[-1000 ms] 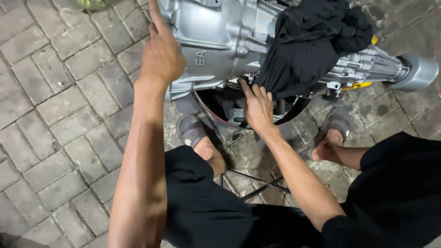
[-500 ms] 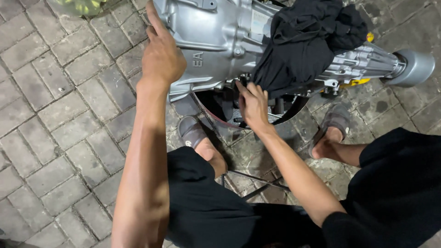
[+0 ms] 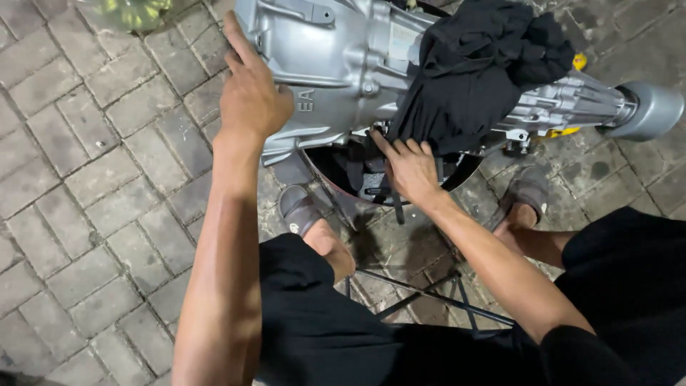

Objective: Scraping the gasket surface of a transmission casing using a metal tool to remove debris.

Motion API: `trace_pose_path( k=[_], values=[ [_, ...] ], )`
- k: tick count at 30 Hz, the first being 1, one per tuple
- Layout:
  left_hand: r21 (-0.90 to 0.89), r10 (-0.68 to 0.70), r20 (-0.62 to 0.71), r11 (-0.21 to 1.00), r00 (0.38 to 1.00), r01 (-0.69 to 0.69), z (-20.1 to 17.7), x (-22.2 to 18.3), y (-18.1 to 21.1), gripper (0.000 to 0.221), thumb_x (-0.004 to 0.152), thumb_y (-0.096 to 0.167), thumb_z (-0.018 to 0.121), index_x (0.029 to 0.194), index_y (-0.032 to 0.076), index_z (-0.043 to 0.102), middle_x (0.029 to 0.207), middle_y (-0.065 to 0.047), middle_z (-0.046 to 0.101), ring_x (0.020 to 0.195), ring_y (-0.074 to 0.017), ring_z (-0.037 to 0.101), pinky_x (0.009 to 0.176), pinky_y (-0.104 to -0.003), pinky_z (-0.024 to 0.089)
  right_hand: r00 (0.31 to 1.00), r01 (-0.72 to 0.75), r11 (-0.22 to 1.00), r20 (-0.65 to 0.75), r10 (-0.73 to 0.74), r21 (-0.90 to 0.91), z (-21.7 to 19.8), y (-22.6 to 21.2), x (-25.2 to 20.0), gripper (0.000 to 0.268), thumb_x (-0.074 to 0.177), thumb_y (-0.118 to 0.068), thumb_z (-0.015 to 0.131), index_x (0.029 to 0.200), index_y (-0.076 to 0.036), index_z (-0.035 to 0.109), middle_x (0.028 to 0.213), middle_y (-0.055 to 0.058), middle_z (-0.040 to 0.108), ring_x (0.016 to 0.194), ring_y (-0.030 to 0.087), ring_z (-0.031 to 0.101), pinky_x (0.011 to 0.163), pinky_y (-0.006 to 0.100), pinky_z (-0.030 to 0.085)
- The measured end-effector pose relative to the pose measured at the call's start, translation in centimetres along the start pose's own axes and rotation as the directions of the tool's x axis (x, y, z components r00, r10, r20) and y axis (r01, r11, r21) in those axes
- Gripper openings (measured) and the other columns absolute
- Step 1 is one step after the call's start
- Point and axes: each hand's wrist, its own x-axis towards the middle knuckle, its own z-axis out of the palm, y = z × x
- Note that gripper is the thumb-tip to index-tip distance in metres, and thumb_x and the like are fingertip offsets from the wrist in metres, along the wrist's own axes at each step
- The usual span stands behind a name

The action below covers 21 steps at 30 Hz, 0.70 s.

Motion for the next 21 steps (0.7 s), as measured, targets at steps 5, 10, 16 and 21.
trace_pose_path(
  k=[5,10,16,21],
  values=[
    [0.000,-0.002,-0.010,1.000,1.000,0.002,0.6,-0.1,-0.5,0.121,0.092,0.023,0.075,0.154,0.003,-0.027,0.154,-0.048,0.038,0.116,-0.0503,0.066,0.098,-0.051,0.056,0.998,-0.064,0.965,-0.003,0.067,0.254,0.5,-0.4,0.6,0.075,0.080,-0.013,0.068,0.153,-0.017,0.053,0.086,0.003,0.071,0.091,0.032,0.062,0.078,0.043,0.042],
    [0.008,0.007,-0.019,1.000,1.000,-0.007,0.4,-0.3,-0.4,0.125,0.093,0.027,0.081,0.154,0.003,-0.025,0.155,-0.047,0.037,0.118,-0.0510,0.065,0.098,-0.052,0.056,0.998,-0.069,0.970,0.015,0.067,0.233,0.3,-0.2,0.3,0.076,0.080,-0.016,0.070,0.154,-0.016,0.051,0.089,0.003,0.073,0.091,0.030,0.061,0.077,0.042,0.041],
    [0.070,0.033,-0.039,0.997,0.999,-0.030,0.7,-0.1,-0.8,0.121,0.094,0.032,0.077,0.154,-0.001,-0.022,0.155,-0.047,0.039,0.102,-0.0464,0.072,0.087,-0.043,0.063,0.986,-0.107,0.967,0.152,0.073,0.231,0.5,0.4,0.3,0.081,0.078,-0.015,0.068,0.156,-0.013,0.045,0.078,0.009,0.074,0.090,0.034,0.065,0.083,0.046,0.045],
    [0.060,-0.009,0.015,0.998,1.000,0.008,-0.2,-0.1,-0.1,0.122,0.094,0.028,0.078,0.154,0.002,-0.025,0.154,-0.050,0.035,0.116,-0.0496,0.067,0.101,-0.048,0.057,0.994,-0.086,0.960,0.090,0.064,0.266,0.6,0.5,0.0,0.083,0.080,-0.015,0.073,0.159,-0.019,0.044,0.074,0.006,0.070,0.087,0.031,0.062,0.079,0.042,0.042]
  ],
)
